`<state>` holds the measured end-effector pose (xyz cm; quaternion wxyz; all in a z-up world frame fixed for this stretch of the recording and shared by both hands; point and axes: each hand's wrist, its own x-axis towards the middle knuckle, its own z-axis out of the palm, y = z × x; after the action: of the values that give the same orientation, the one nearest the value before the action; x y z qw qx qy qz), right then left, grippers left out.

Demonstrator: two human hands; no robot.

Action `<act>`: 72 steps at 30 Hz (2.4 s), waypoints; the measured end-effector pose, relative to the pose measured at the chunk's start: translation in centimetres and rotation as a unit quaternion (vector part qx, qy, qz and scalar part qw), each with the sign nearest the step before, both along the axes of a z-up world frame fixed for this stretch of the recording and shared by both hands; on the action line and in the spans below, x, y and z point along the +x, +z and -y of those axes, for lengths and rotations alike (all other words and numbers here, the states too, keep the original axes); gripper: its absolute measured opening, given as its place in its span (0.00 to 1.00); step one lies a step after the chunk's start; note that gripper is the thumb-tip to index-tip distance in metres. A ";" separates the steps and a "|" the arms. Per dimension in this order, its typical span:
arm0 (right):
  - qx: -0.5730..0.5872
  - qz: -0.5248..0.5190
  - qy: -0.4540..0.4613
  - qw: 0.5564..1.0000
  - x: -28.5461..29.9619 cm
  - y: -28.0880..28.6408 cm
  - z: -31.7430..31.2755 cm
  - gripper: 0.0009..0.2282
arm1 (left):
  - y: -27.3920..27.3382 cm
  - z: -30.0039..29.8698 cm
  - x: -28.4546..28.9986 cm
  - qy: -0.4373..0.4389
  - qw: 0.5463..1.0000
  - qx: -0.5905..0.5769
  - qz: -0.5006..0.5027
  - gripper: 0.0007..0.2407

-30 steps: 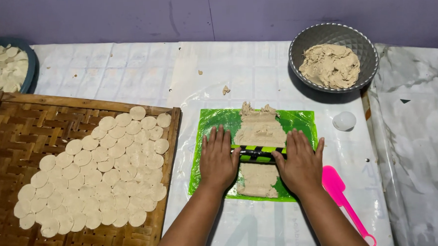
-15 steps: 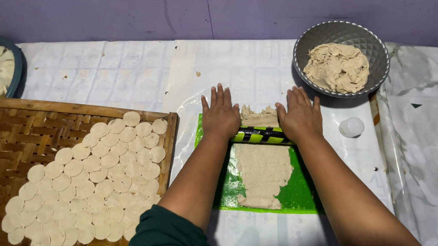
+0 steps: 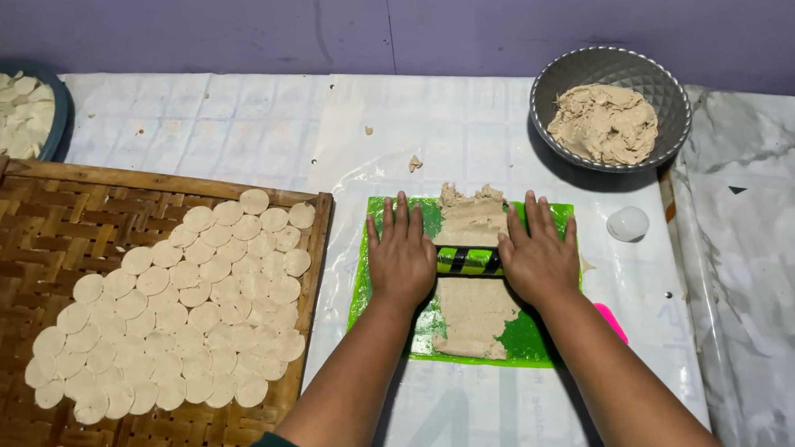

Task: The recorder is placing small circles of dough onto a woven drying tray and later rolling out fresh dough with a rolling pin.

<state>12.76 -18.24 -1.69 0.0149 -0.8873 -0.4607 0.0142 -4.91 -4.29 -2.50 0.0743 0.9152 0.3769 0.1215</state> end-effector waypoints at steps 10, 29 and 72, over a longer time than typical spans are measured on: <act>0.132 0.020 0.051 0.990 -6.2 -1.2 7.5 0.35 | -0.8 7.0 -6.7 -0.024 0.999 -0.012 0.045 0.23; 0.026 -0.026 0.019 0.999 0.9 0.0 -0.3 0.32 | -0.2 -0.2 0.1 -0.025 0.998 -0.004 0.057 0.22; -0.016 -0.105 -0.064 0.992 0.5 1.1 -0.5 0.31 | 2.4 -1.3 1.2 0.012 0.989 -0.107 -0.096 0.29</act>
<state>13.29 -17.77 -0.55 0.0502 -0.9086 -0.3988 0.1135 -3.73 -2.95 -0.13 0.1340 0.9046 0.4045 -0.0072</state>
